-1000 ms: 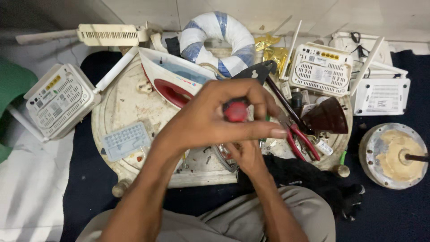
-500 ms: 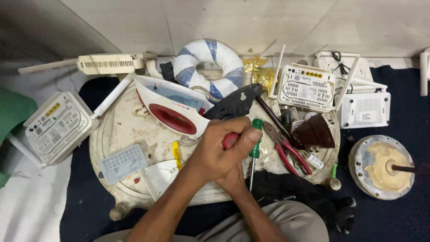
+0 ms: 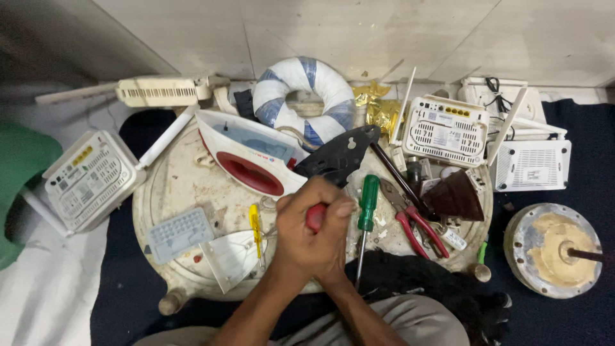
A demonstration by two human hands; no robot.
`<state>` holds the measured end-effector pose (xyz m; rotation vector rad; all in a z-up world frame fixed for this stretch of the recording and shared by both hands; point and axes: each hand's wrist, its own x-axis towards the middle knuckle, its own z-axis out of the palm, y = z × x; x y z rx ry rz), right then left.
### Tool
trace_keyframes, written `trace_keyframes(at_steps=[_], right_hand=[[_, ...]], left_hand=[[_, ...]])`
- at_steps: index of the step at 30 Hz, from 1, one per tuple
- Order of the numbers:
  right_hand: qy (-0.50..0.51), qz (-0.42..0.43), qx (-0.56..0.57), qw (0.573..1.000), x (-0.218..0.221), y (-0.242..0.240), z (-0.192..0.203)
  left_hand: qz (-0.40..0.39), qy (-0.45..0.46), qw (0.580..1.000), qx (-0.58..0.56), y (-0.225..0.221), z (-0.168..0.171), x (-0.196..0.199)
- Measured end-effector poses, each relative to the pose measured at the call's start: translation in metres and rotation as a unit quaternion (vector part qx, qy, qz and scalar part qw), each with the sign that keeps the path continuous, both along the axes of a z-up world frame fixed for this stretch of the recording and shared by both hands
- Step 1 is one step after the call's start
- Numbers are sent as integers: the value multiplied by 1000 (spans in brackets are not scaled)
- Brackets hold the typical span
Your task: The person disassembles a clothes iron, removes the back cover, and uses a yellow screwdriver to adjust internal components and wiring. They then switch to a green screwdriver to continue working on the internal mechanism.
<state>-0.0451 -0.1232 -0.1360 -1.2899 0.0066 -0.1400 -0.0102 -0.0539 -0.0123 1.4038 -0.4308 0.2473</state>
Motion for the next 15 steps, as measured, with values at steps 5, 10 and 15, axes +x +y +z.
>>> trace_keyframes(at_steps=[5, 10, 15], right_hand=[[55, -178, -69, 980, -6, 12, -26], [9, -439, -482, 758, -16, 20, -83], [-192, -89, -399, 892, -22, -20, -137]], left_hand=[[75, -20, 995, 60, -10, -4, -15], [53, -51, 992, 102, -43, 14, -22], [-183, 11, 980, 72, -13, 44, 12]])
